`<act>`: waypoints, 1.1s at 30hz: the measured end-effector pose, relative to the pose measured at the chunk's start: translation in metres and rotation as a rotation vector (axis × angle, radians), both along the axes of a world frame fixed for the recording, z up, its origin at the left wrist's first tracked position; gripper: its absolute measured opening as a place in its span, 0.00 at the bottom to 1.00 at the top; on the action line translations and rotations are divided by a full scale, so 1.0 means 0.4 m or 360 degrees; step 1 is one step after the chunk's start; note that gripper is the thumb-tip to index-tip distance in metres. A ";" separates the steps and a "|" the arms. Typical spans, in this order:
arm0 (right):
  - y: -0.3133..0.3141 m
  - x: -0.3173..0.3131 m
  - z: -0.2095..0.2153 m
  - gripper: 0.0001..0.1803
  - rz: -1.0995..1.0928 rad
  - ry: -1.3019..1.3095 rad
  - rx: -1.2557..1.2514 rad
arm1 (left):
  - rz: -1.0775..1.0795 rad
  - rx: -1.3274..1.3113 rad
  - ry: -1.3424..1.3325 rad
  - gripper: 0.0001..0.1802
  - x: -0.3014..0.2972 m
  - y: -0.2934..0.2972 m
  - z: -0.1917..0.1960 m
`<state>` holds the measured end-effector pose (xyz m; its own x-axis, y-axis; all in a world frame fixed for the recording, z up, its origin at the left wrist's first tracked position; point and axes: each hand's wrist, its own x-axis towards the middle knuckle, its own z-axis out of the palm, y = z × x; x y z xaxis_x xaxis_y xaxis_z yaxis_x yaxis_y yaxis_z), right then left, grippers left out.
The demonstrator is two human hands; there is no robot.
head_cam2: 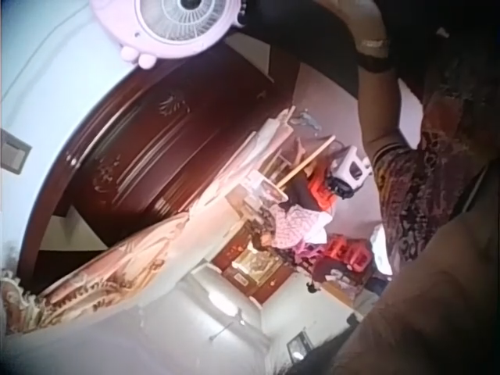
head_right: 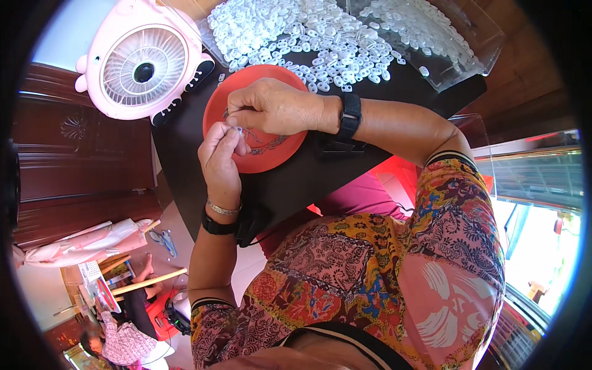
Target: Sorting and inspecting small white plastic hardware clips into a red plate and clear bins.
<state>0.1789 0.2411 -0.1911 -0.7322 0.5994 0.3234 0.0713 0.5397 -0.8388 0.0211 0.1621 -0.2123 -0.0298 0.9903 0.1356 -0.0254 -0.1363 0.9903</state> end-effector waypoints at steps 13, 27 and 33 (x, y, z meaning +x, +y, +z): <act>0.041 0.029 0.049 0.15 -0.0274 -0.0182 0.0151 | 0.0064 0.0044 0.0032 0.08 -0.019 0.009 0.002; 0.285 0.155 -0.096 0.09 -0.0695 -0.0975 0.1147 | 0.0003 -0.0322 0.0275 0.10 -0.045 0.012 0.029; 0.286 0.162 -0.093 0.06 -0.0701 -0.1037 0.0983 | -0.0043 -0.0212 0.0164 0.09 -0.032 0.008 0.035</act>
